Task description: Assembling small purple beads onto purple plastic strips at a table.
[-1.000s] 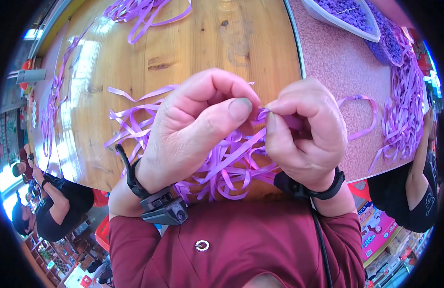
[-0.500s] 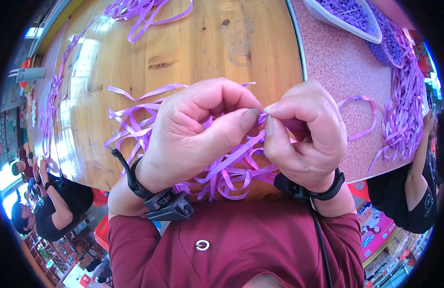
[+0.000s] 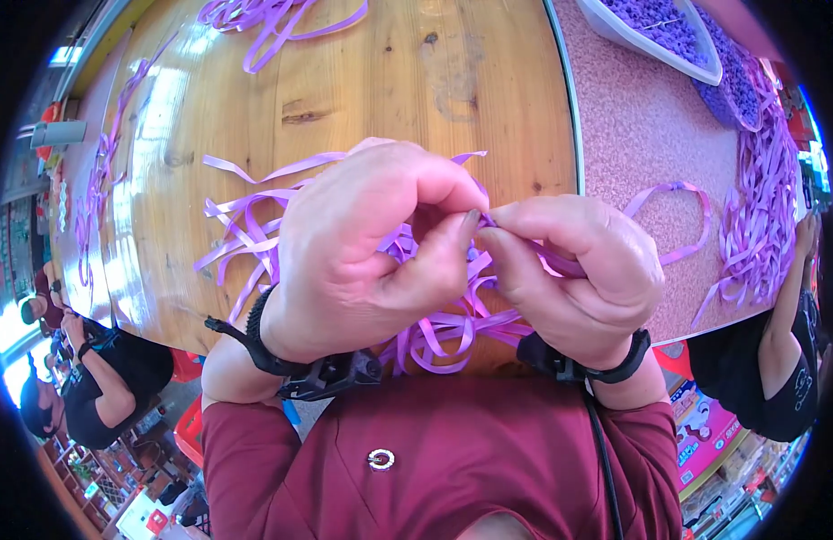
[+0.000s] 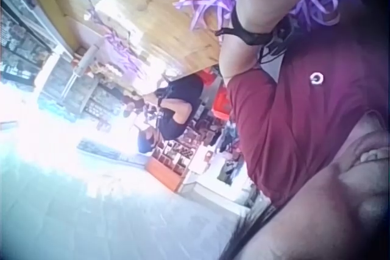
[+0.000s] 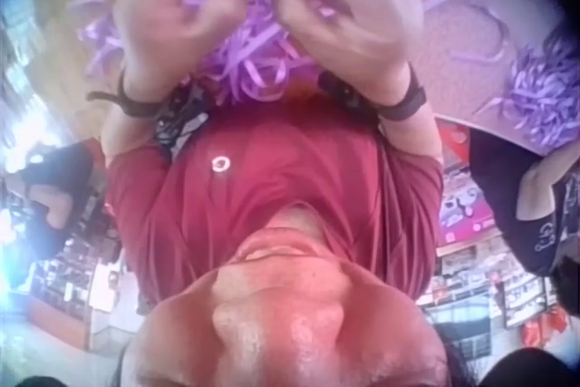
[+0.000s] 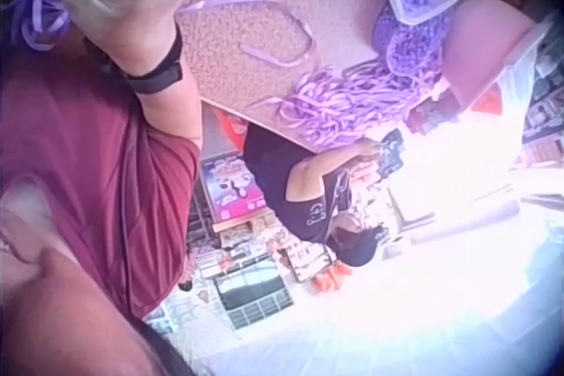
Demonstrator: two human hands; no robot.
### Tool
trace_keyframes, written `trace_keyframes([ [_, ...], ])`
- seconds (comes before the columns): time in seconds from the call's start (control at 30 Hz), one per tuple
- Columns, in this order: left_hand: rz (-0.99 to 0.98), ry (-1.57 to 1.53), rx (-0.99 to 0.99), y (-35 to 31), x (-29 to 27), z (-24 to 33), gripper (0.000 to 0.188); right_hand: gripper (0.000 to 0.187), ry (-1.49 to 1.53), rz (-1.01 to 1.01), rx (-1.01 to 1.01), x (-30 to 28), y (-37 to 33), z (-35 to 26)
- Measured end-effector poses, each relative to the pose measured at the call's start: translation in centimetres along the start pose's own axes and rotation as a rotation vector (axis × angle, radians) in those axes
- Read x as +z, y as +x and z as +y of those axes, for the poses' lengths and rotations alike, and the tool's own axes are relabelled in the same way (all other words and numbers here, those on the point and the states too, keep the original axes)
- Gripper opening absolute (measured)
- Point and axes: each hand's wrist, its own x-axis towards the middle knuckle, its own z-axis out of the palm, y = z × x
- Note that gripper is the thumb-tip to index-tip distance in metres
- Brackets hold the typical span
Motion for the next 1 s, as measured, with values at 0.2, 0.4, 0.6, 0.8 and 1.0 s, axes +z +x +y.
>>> trace_keyframes([
  [0.2,0.08,0.075,0.068,0.1,0.1,0.0,0.011,0.017,0.014,-0.026,-0.051,-0.2,0.2,0.0],
  [0.4,0.091,0.175,0.133,0.0,-0.3,-0.4,0.014,0.011,0.07,0.011,0.036,-0.7,0.1,0.1],
  [0.6,0.079,0.1,-0.117,0.7,-0.8,1.6,0.025,0.01,0.094,0.016,0.097,-1.0,0.7,0.1],
  [0.8,-0.095,0.625,0.373,1.1,-1.1,1.7,0.031,0.005,0.252,0.013,0.087,-1.3,0.6,-0.1],
  [1.0,-0.145,0.734,0.474,0.8,-1.1,2.0,0.03,0.006,0.145,-0.012,0.071,-0.5,0.1,0.4],
])
